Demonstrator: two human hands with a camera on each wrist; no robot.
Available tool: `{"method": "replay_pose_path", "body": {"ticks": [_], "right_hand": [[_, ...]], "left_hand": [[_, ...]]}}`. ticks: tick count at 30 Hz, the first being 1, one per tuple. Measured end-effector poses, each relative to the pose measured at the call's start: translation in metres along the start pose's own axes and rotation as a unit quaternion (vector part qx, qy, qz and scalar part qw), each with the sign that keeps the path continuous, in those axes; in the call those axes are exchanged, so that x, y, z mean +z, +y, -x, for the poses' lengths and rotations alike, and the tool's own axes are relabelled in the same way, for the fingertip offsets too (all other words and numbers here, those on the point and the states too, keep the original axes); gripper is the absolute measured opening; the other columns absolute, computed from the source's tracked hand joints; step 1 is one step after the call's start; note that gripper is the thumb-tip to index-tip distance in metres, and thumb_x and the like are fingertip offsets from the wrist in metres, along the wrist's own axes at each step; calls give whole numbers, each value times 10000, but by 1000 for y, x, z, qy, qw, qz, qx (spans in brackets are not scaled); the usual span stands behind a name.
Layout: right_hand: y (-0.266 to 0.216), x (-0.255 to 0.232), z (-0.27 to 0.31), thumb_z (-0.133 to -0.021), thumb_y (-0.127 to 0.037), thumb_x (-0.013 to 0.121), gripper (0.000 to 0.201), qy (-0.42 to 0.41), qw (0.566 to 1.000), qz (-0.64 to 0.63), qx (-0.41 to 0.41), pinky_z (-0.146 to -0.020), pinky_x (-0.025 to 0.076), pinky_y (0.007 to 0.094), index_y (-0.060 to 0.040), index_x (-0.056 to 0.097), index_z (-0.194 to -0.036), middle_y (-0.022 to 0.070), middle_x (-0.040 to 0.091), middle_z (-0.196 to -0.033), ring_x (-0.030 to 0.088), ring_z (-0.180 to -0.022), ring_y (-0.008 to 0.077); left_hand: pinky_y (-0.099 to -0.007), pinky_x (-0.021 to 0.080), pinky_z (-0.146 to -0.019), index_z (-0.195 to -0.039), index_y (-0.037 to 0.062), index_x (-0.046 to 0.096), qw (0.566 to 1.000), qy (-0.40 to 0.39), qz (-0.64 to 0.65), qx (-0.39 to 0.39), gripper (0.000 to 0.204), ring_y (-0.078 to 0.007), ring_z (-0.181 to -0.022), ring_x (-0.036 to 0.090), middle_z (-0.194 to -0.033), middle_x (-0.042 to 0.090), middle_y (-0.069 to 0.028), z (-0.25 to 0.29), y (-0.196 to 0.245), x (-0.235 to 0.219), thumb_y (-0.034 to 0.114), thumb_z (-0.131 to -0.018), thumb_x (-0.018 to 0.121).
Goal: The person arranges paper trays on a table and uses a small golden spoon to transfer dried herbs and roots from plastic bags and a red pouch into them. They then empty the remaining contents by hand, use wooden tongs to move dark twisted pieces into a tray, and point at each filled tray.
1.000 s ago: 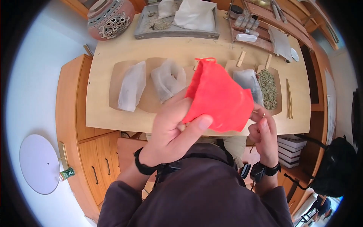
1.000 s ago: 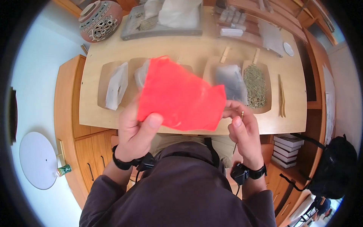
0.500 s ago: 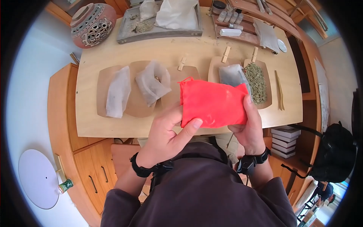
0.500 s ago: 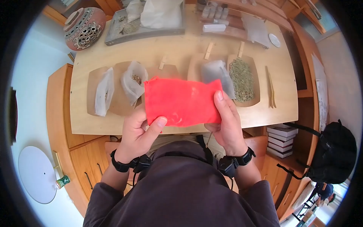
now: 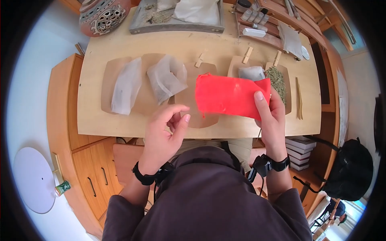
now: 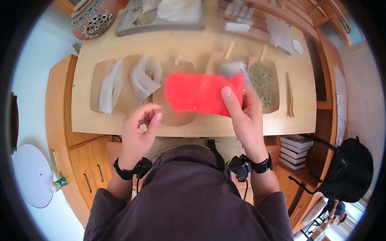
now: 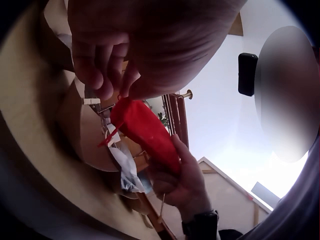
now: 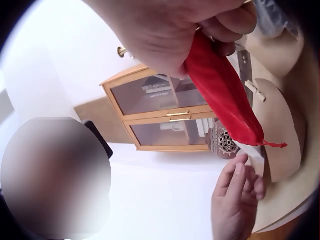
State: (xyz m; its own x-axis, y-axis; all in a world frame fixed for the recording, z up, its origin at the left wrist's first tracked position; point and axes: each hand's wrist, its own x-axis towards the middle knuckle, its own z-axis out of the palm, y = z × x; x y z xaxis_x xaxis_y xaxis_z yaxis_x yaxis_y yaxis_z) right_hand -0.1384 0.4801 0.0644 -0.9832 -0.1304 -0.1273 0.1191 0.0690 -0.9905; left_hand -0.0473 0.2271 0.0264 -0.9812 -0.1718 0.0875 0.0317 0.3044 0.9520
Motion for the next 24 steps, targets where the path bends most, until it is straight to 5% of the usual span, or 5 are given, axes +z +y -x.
{"method": "replay_pose_path", "body": {"ticks": [4,10,13,19,24], "right_hand": [[-11,15,-10,-1033,-264,734,494,-9,993,100,-57,-837,589,309,71,607,-1373,107,740,-1135,720,-945,159],[-25,36,-21,-950,-247,831,525,-83,936,302,-160,-816,577,290,43,649,-1349,119,766,-1074,719,-924,145],[-32,45,-23,-889,-301,847,487,-71,908,361,-200,-759,583,386,25,708,-1223,215,738,-995,740,-866,340],[-39,53,-24,-894,-300,843,434,-79,871,423,-237,-709,558,408,21,736,-1166,197,724,-919,704,-806,363],[-44,58,-26,-886,-271,855,428,-66,886,366,-278,-678,546,392,3,739,-1194,173,719,-876,701,-778,318]], "left_hand": [[-299,458,-579,-1140,28,724,996,6,-83,-16,179,-142,-616,533,-784,607,-56,10,-1,-5,67,-966,743],[-317,516,-623,-1159,32,724,994,-9,-108,-18,211,-189,-674,620,-878,667,-93,16,-7,2,76,-954,748],[-290,523,-645,-1157,32,728,994,-10,-107,-5,211,-160,-724,643,-936,685,-85,16,-10,4,47,-948,754],[-302,535,-656,-1122,35,723,994,-16,-110,-2,175,-191,-740,664,-960,690,-93,17,-11,2,55,-949,746],[-310,538,-665,-1118,31,721,994,-16,-108,6,164,-202,-745,667,-962,689,-95,18,-12,2,60,-957,735]]}}
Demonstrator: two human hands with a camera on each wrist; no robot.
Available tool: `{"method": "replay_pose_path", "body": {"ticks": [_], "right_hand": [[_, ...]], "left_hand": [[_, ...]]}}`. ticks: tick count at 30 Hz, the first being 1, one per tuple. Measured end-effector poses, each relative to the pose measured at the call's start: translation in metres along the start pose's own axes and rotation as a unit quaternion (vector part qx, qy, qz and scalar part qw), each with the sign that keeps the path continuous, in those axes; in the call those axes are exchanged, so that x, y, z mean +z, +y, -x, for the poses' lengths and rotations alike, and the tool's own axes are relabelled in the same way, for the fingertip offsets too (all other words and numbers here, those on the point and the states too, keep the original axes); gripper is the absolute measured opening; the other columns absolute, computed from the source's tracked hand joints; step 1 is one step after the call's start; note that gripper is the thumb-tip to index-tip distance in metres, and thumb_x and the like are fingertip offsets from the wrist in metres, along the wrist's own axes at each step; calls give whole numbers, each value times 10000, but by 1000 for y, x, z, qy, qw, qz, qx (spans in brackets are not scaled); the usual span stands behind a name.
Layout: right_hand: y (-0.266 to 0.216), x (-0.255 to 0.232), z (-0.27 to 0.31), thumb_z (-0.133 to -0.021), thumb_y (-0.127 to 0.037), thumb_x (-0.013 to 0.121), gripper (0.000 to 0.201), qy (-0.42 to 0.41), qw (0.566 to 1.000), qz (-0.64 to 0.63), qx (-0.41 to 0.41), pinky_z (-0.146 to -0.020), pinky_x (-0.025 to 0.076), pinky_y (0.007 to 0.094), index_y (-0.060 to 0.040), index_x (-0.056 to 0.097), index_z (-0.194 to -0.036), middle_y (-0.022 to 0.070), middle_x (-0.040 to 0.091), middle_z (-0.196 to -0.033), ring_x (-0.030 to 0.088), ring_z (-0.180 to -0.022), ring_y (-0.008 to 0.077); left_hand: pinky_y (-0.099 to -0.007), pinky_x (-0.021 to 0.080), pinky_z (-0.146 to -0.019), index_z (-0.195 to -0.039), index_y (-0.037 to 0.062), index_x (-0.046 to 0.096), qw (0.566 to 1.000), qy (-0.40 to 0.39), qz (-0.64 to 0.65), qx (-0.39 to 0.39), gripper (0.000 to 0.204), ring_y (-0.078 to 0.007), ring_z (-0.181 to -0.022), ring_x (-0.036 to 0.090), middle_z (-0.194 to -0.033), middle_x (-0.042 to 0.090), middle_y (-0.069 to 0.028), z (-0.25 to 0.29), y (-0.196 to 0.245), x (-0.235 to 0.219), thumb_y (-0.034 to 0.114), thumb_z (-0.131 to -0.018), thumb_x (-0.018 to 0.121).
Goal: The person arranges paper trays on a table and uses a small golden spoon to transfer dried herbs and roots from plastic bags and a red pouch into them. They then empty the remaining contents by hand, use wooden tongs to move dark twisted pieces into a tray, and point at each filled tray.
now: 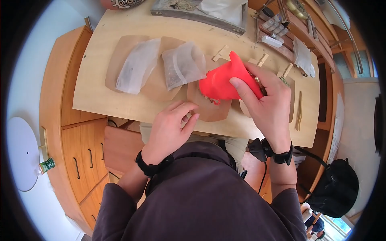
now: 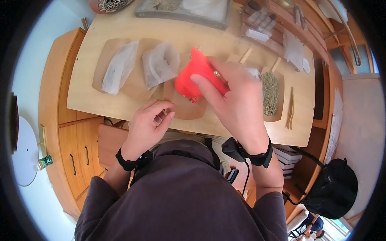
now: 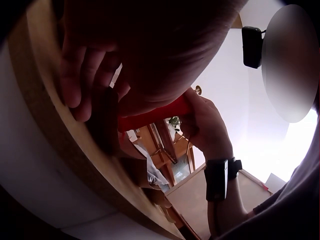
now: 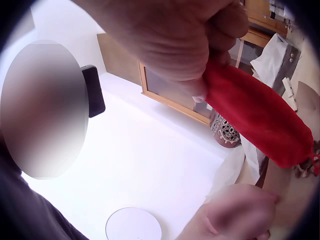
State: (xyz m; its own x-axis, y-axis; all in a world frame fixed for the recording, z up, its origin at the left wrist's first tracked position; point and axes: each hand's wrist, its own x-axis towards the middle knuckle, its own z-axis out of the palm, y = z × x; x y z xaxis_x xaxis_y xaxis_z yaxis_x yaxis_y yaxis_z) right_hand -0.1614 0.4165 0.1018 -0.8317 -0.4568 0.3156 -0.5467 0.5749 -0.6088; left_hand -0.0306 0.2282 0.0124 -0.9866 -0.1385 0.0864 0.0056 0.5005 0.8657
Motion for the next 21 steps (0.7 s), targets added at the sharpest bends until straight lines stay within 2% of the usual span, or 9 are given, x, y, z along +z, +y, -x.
{"method": "replay_pose_path", "body": {"ticks": [4,6,8,9,11,15,18,21], "right_hand": [[-4,1,-4,-865,-266,881,440,-29,1000,2,9,-679,553,357,-30,737,-1207,132,729,-879,713,-779,257],[-12,-8,-6,-842,-260,901,433,-42,996,22,78,-697,561,336,-45,731,-1178,108,735,-896,716,-796,225],[-14,-9,-5,-819,-255,921,426,-43,996,27,69,-682,551,318,-57,725,-1141,85,731,-899,697,-773,192],[-11,-5,-3,-807,-254,931,423,-35,999,22,28,-659,537,310,-62,722,-1120,74,725,-894,676,-742,176],[-8,-3,-1,-790,-254,946,423,-26,1000,13,-1,-611,500,292,-67,717,-1093,55,710,-877,621,-679,144],[-7,-8,5,-775,-260,959,433,-29,999,13,35,-534,403,267,-74,718,-1082,17,682,-849,477,-585,99],[-11,-11,12,-770,-252,964,437,-27,998,4,48,-513,351,252,-77,722,-1090,-10,673,-841,397,-566,77],[-14,-16,19,-774,-226,961,421,-24,998,-16,62,-498,307,243,-79,733,-1096,-36,670,-838,340,-556,58]], "left_hand": [[-313,543,-672,-1115,27,720,1000,-6,-1,-2,161,-205,-752,672,-963,687,-95,0,0,-1,62,-959,733],[-316,545,-673,-1116,25,720,1000,-3,0,-1,160,-206,-755,675,-966,687,-97,0,-1,-2,65,-961,733],[-307,536,-662,-1117,25,720,1000,5,5,-1,160,-198,-740,660,-944,678,-92,1,-2,-2,67,-963,731],[-302,532,-657,-1118,26,720,1000,7,7,0,160,-194,-733,653,-933,673,-90,1,-3,-2,68,-965,731],[-289,518,-643,-1123,27,724,1000,-13,-12,-25,159,-175,-713,632,-904,659,-85,-1,4,-8,62,-968,726],[-271,494,-623,-1142,30,737,1000,-4,11,-21,171,-136,-685,591,-871,649,-64,-7,14,-17,44,-974,713],[-272,508,-638,-1173,24,745,996,33,81,30,199,-118,-709,614,-908,675,-64,-25,27,-24,37,-979,706],[-272,526,-664,-1231,18,732,993,53,92,60,255,-118,-753,646,-958,701,-73,-48,44,-30,34,-977,706]]}}
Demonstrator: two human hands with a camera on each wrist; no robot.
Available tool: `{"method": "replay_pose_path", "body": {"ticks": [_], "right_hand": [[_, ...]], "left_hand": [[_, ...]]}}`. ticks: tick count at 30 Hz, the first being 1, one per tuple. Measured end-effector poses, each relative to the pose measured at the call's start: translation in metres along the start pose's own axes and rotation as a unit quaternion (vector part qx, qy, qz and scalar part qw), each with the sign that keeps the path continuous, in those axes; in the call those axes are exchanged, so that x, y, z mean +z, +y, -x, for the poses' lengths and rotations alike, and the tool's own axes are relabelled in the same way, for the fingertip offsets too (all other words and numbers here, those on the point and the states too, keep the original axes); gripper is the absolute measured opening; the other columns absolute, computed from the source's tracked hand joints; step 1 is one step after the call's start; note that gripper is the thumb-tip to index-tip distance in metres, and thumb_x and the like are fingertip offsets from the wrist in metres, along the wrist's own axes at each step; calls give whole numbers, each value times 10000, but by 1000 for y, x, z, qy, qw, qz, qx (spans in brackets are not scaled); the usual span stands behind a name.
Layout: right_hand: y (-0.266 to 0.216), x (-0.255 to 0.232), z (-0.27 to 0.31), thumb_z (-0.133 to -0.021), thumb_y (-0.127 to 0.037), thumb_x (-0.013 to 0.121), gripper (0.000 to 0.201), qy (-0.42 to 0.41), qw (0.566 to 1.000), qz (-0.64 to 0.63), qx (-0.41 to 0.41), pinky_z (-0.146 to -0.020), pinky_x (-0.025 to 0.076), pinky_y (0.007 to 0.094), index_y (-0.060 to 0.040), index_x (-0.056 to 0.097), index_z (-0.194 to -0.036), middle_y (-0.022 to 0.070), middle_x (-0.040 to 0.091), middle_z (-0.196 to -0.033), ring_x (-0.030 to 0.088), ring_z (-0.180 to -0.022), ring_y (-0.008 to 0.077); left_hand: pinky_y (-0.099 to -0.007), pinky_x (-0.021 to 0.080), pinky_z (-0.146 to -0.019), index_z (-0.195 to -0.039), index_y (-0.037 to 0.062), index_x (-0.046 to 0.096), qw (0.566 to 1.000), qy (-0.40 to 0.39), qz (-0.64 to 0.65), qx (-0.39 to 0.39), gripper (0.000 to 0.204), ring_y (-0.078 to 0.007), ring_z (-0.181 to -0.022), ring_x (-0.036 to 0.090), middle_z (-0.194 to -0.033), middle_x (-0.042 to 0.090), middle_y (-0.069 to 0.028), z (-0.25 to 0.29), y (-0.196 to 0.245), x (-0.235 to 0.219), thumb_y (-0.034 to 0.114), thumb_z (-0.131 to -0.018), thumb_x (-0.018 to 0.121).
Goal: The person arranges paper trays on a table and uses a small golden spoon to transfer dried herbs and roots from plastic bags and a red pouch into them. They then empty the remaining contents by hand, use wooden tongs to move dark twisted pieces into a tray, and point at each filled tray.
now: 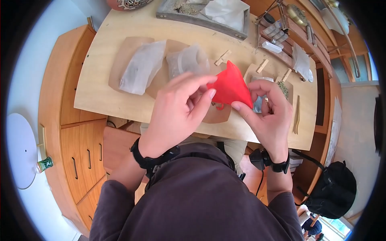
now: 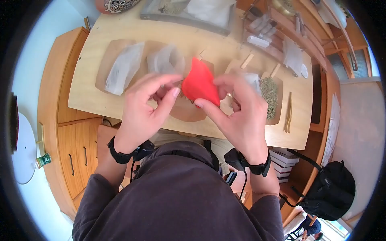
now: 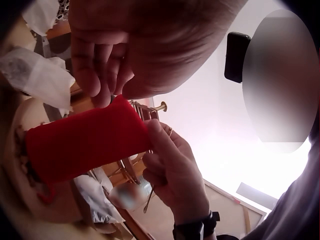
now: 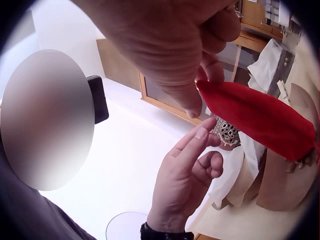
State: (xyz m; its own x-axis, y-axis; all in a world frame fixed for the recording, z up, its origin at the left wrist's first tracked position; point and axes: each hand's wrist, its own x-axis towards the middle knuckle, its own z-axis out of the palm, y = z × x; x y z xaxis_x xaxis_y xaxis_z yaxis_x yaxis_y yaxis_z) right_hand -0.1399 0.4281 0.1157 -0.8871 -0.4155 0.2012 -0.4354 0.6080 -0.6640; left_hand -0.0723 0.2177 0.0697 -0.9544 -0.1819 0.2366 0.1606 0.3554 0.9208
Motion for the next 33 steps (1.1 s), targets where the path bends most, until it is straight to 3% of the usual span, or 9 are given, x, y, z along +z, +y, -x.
{"method": "replay_pose_path", "body": {"ticks": [7,10,13,17,21,24,27,31,33], "right_hand": [[9,-6,16,-810,-150,928,347,13,998,-56,26,-478,258,235,-80,764,-1107,-52,726,-870,292,-543,30],[15,-6,20,-823,-124,911,288,6,997,-57,42,-490,323,256,-64,771,-1067,-8,746,-869,397,-541,63],[25,-2,22,-829,-110,901,208,33,999,-37,-19,-532,409,289,-44,774,-980,41,734,-846,549,-598,142],[36,2,21,-824,-90,907,175,67,995,-54,-56,-480,260,252,-38,767,-915,-9,710,-828,350,-520,44],[33,4,21,-815,-85,910,170,85,993,-50,-67,-482,282,258,-36,766,-889,5,704,-812,402,-532,55],[33,11,19,-810,-77,911,165,101,988,-63,-94,-481,292,265,-37,769,-881,19,698,-802,432,-540,68],[32,4,18,-811,-70,908,158,106,989,-72,-67,-489,324,276,-40,769,-879,30,692,-795,473,-558,93],[35,13,18,-816,-69,904,157,116,985,-77,-99,-524,401,286,-41,766,-883,40,689,-791,557,-608,129],[30,1,18,-830,-99,888,152,96,991,-69,-60,-597,503,332,-43,766,-900,73,711,-838,656,-685,214]], "left_hand": [[-260,548,-736,-1296,24,710,998,21,59,11,282,-109,-803,672,-1040,734,-59,-34,6,19,90,-1023,690],[-253,543,-724,-1236,15,730,997,-1,79,-7,236,-103,-821,675,-1045,738,-60,-37,10,22,109,-1021,702],[-250,529,-671,-1126,-2,748,998,-8,65,-4,163,-104,-803,673,-1001,738,-73,-38,8,21,93,-996,722],[-250,540,-714,-1058,9,755,996,-13,82,8,97,-105,-833,685,-965,749,-58,-40,8,16,73,-994,720],[-279,564,-803,-1044,7,750,996,-3,91,10,75,-130,-894,714,-1025,773,-68,-38,9,19,50,-992,716],[-307,571,-866,-1040,0,749,994,-28,4,101,74,-159,-940,728,-1062,781,-81,-40,9,22,42,-986,723],[-316,571,-892,-1043,-10,744,996,12,83,35,82,-165,-961,730,-1043,780,-86,-43,6,15,40,-978,736],[-305,571,-907,-1076,-31,733,996,-8,52,70,100,-158,-987,719,-1077,773,-96,-39,7,20,26,-995,723],[-299,570,-920,-1094,-42,727,994,15,101,45,106,-154,-1001,712,-1098,768,-99,-41,7,15,19,-1008,712]]}}
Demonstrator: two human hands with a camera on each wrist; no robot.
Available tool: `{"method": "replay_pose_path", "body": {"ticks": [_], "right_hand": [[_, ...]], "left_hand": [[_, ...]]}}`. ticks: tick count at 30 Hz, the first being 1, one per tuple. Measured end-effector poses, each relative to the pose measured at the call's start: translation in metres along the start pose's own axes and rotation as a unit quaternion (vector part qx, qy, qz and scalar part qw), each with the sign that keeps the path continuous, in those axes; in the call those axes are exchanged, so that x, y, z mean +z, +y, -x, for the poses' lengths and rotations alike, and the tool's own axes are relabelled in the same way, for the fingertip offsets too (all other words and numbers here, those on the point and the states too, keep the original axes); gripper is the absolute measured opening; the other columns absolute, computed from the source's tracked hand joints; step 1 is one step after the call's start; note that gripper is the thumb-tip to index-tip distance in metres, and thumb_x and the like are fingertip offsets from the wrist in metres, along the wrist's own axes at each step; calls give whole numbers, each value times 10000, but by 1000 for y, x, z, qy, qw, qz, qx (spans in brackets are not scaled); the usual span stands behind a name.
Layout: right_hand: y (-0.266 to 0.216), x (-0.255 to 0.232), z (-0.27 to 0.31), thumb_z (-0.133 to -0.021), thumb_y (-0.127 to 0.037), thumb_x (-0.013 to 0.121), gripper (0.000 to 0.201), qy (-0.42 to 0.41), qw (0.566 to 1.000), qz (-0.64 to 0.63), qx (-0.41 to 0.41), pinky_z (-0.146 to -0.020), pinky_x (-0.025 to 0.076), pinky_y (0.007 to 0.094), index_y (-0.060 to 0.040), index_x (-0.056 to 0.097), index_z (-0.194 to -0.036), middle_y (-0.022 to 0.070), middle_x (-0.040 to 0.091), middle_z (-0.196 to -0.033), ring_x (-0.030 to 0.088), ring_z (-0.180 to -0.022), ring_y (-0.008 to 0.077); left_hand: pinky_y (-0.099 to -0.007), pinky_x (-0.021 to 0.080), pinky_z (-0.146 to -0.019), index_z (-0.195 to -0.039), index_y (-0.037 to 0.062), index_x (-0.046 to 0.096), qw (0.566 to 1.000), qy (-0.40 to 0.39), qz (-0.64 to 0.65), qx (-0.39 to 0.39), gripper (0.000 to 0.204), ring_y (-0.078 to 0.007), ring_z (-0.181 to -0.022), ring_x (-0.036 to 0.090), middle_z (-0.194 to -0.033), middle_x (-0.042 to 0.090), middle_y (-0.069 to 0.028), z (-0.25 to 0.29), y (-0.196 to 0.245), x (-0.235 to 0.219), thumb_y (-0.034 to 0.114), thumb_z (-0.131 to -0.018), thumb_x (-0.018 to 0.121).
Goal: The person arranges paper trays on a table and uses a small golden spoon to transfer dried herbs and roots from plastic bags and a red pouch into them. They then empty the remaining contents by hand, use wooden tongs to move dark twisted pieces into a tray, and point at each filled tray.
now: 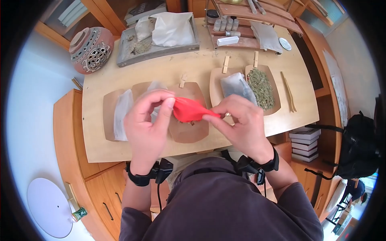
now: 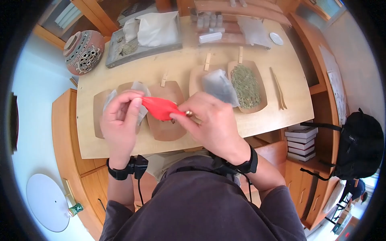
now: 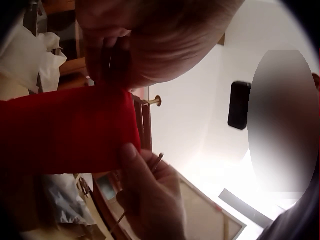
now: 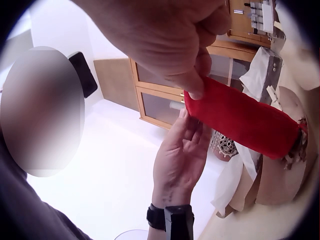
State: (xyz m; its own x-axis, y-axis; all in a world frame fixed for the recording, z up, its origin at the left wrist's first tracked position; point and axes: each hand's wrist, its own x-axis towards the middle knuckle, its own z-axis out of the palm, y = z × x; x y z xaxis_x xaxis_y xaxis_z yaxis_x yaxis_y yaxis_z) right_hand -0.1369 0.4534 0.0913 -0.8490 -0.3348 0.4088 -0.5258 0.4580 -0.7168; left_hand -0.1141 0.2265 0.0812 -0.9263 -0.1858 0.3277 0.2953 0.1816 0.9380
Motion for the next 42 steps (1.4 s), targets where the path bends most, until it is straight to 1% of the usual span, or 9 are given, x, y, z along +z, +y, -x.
{"method": "replay_pose_path", "body": {"ticks": [1,4,13,17,22,26,30,34,42], "right_hand": [[-2,-4,-2,-837,-113,880,152,-10,1000,5,19,-634,554,356,-44,765,-909,89,723,-861,705,-723,257],[7,5,0,-831,-88,898,153,23,999,-30,-24,-541,430,281,-37,770,-897,47,698,-798,604,-638,138],[0,6,0,-842,-122,894,151,21,1000,-7,-7,-485,332,294,-42,801,-931,33,687,-731,460,-525,114],[-12,2,-5,-867,-134,861,149,6,1000,-4,14,-633,551,359,-23,789,-936,125,750,-829,713,-715,283],[-16,3,-11,-861,-128,866,147,18,1000,-12,3,-620,536,349,-25,792,-936,124,747,-824,698,-686,272],[-14,8,-14,-845,-121,896,143,67,997,-8,-33,-465,292,249,-42,792,-903,-16,710,-748,391,-501,51],[-15,7,-15,-847,-108,890,127,74,997,-7,-31,-470,286,238,-45,795,-904,-35,705,-749,381,-505,34],[-22,3,-14,-847,-100,879,138,73,997,-2,-3,-549,476,302,-26,793,-927,92,732,-774,631,-589,182],[-21,3,-12,-835,-76,882,134,89,995,8,-51,-526,458,294,-29,792,-922,82,730,-775,621,-586,171]], "left_hand": [[-296,568,-925,-1101,-44,727,1000,-7,10,-5,109,-149,-1006,708,-1109,765,-98,0,1,0,19,-1013,707],[-286,564,-936,-1118,-45,727,999,-14,39,-23,118,-133,-1018,697,-1130,760,-92,3,2,-1,22,-1025,700],[-298,565,-973,-1251,-43,714,998,-6,35,-52,238,-140,-1075,699,-1171,763,-109,5,4,-8,105,-1072,662],[-336,566,-1034,-1350,-57,669,997,4,62,-53,326,-179,-1149,701,-1227,748,-137,6,3,-4,152,-1110,600],[-357,546,-1080,-1423,-61,617,996,0,69,-60,371,-198,-1209,682,-1317,712,-156,10,-2,-4,158,-1130,554],[-366,516,-1118,-1465,-59,577,995,-2,73,-61,395,-204,-1259,658,-1372,683,-158,14,-9,-3,159,-1138,532],[-368,493,-1138,-1486,-56,556,995,-8,82,-62,406,-207,-1290,640,-1398,670,-155,16,-12,0,158,-1143,517],[-366,477,-1144,-1486,-50,557,995,-24,81,-53,402,-208,-1302,632,-1393,676,-150,15,-15,-1,153,-1142,516],[-363,476,-1140,-1475,-48,565,994,-27,90,-52,403,-206,-1300,630,-1387,676,-146,14,-13,-1,182,-1149,509]]}}
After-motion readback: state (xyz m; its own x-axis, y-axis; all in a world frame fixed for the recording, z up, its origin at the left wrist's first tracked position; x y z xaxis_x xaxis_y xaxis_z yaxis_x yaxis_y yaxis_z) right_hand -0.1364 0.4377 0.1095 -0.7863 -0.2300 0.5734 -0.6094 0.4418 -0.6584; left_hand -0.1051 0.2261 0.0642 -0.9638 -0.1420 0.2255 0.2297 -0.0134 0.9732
